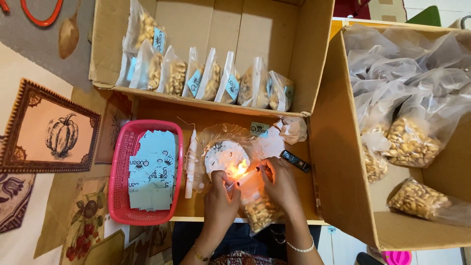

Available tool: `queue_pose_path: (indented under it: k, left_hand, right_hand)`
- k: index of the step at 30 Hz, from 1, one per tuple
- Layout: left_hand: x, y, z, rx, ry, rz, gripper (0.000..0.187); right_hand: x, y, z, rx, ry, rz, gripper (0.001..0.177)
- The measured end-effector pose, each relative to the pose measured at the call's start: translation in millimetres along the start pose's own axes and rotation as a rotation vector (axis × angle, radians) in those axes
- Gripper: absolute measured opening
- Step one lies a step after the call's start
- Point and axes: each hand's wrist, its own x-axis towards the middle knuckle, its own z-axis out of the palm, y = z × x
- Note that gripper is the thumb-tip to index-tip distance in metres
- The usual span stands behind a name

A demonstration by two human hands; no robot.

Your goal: Sealing small plastic bags of cashews using a candle flame and placing them into a cardboard box.

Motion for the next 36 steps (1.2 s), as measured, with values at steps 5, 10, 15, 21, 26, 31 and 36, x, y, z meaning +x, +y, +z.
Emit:
queue_pose_path:
  k: [5, 10, 15, 21, 26, 31, 36]
  left_hand:
    - [2, 0, 2, 0.028, 0.035, 0.045, 0.027]
    - [4, 5, 0, 0.056, 0.043, 0.010, 0.028]
    - [3, 4, 0, 0.060, 0.062, 0.015, 0.027]
    - [2, 5, -3, -0.056, 0.054, -0.021, 0.026]
    - [6, 2, -7, -0.090, 0.024, -0.031, 0.026]
    - [8, 2, -4, -0.064, 0.017, -0.053, 0.024]
    - [11, 7, -3, 0.077, 0.009, -0.059, 0.029]
  right_hand:
    - [7, 19, 18, -0.145, 0.042, -0.088, 0.009]
    - [10, 20, 24, -0.244, 0.056, -0.091, 0.008]
    - [10, 22, 25, -0.212, 0.130, -0.137, 0.006]
    - [11, 19, 26, -0.232, 0.119, -0.028, 0.008]
    - [11, 17, 30, -0.261, 0.101, 0.032, 0.007]
    - [7, 14, 29, -0.259, 0.140, -0.029, 0.005]
    - [2, 5, 21, -0.174, 0.202, -0.054, 0.008]
